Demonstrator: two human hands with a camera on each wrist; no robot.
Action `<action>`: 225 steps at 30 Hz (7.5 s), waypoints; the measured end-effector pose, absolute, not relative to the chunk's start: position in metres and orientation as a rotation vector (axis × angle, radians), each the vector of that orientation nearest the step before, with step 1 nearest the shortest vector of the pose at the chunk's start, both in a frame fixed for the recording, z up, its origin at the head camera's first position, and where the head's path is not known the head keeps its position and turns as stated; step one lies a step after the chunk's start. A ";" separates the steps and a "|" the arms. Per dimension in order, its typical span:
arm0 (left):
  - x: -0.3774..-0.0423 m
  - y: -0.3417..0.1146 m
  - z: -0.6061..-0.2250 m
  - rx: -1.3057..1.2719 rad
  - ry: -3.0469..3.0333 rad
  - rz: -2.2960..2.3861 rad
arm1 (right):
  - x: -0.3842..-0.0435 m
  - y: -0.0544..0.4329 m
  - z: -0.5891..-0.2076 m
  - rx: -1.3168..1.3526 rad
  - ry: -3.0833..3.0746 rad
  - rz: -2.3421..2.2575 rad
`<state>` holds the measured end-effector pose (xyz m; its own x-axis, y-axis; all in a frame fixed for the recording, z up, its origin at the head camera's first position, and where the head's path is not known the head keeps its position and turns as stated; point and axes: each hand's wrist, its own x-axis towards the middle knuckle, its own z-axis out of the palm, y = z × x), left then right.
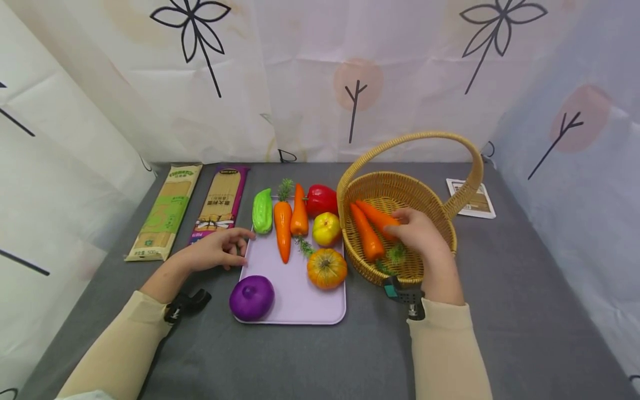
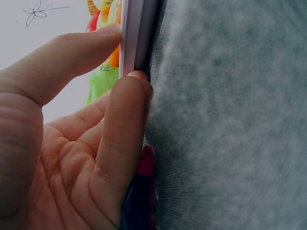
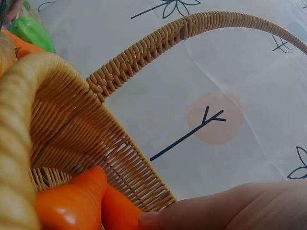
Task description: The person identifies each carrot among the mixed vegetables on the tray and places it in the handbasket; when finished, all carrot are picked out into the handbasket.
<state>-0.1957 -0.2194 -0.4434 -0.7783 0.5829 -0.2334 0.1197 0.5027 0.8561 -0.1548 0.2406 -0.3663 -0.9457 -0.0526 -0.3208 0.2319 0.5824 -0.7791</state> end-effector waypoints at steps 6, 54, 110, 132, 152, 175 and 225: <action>-0.194 -0.220 -0.444 0.575 2.244 1.230 | -0.155 0.241 -0.372 0.136 2.492 -1.252; -0.196 -0.221 -0.446 0.583 2.246 1.252 | -0.068 0.218 -0.272 0.038 2.922 -1.376; -0.194 -0.224 -0.445 0.600 2.267 1.244 | -0.119 0.031 -0.377 -0.386 2.720 -1.595; -0.196 -0.218 -0.447 0.630 2.245 1.256 | -0.124 0.025 -0.416 -0.337 2.689 -1.375; -0.195 -0.219 -0.447 0.611 2.257 1.245 | -0.127 0.019 -0.435 -0.405 2.734 -1.100; -0.196 -0.219 -0.443 0.600 2.274 1.234 | -0.122 0.024 -0.420 -0.378 3.194 -1.105; -0.193 -0.219 -0.444 0.521 2.232 1.375 | -0.059 0.138 -0.263 -0.200 2.844 -2.571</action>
